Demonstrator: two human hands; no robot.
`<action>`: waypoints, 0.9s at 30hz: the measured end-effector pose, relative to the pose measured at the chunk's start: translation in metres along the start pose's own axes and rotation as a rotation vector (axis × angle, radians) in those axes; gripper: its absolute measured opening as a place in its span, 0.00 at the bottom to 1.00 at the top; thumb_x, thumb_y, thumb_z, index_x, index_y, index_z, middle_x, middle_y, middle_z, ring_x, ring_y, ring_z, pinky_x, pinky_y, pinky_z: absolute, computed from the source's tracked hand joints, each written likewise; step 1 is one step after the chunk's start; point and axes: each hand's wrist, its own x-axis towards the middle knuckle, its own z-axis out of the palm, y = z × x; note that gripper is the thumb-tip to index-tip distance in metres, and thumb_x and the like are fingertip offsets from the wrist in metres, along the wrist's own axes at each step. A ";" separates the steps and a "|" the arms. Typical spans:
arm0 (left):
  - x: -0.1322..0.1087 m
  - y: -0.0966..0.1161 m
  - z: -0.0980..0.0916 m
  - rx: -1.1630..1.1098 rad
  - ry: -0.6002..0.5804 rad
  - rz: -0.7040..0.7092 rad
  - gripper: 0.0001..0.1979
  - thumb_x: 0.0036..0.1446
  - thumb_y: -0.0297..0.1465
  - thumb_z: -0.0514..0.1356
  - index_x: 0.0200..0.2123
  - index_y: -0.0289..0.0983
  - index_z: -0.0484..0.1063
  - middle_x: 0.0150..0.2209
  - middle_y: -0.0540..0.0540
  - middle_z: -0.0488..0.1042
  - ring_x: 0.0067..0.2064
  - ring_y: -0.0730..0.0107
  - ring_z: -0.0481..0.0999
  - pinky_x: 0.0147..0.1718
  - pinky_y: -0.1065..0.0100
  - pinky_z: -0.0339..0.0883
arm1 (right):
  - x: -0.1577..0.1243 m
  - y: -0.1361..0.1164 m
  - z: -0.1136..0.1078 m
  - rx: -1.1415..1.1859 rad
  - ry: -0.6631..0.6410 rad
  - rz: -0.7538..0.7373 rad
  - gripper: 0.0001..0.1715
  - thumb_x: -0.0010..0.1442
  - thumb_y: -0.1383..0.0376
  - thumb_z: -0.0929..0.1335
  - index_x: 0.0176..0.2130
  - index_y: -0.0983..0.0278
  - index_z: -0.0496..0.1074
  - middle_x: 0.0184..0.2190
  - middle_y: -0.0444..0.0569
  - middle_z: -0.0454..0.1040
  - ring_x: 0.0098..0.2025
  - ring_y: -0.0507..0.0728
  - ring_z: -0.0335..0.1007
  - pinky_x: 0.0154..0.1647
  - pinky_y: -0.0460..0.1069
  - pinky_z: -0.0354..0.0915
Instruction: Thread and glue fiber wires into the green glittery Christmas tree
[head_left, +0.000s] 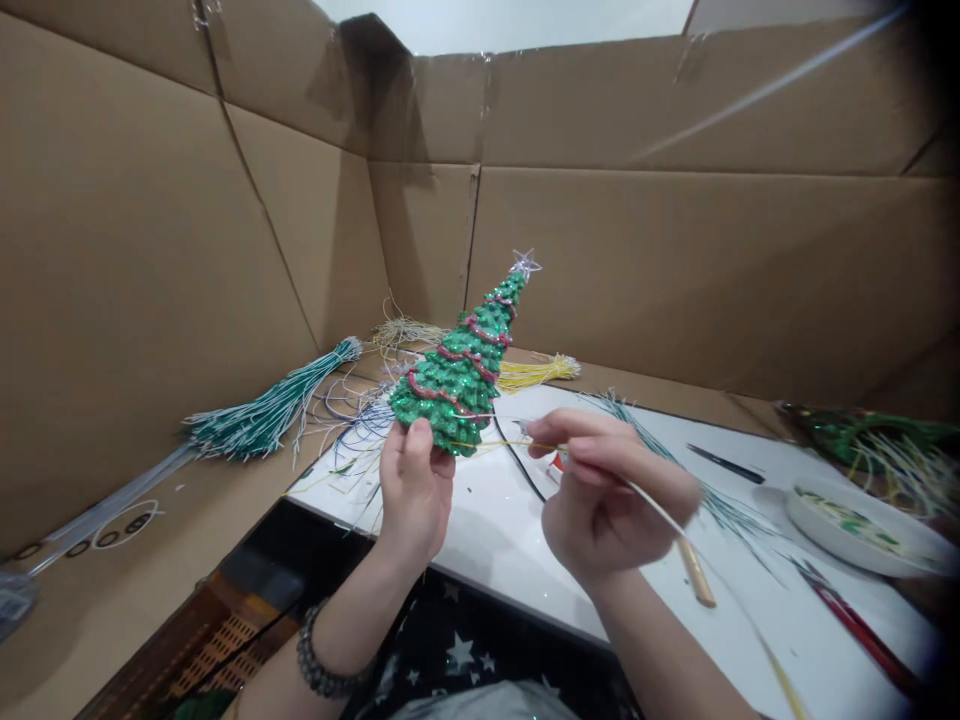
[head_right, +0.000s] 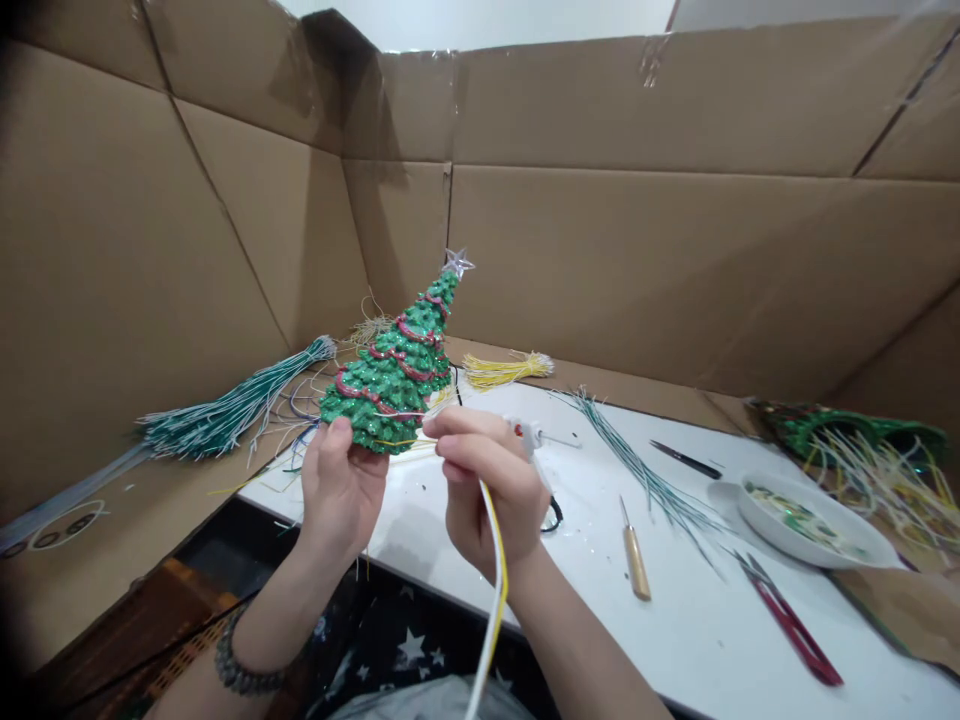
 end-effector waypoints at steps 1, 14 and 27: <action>-0.001 0.000 0.001 -0.005 -0.004 -0.012 0.13 0.51 0.37 0.68 0.38 0.38 0.75 0.35 0.48 0.80 0.37 0.71 0.78 0.38 0.72 0.71 | -0.001 0.003 0.003 0.045 0.028 -0.002 0.09 0.69 0.66 0.60 0.47 0.60 0.66 0.38 0.51 0.77 0.38 0.56 0.78 0.30 0.51 0.75; -0.007 -0.007 0.000 0.016 -0.003 -0.062 0.11 0.52 0.38 0.67 0.37 0.40 0.74 0.34 0.50 0.79 0.35 0.74 0.78 0.35 0.75 0.70 | 0.002 0.003 0.000 -0.011 -0.112 -0.206 0.20 0.63 0.76 0.63 0.53 0.62 0.66 0.43 0.54 0.78 0.44 0.58 0.77 0.39 0.55 0.77; -0.011 -0.012 -0.002 0.039 -0.037 -0.064 0.15 0.51 0.40 0.68 0.40 0.41 0.73 0.35 0.50 0.79 0.35 0.73 0.78 0.35 0.74 0.70 | -0.006 0.006 -0.001 -0.173 -0.170 -0.337 0.14 0.61 0.77 0.66 0.47 0.67 0.69 0.41 0.57 0.79 0.47 0.59 0.76 0.41 0.55 0.78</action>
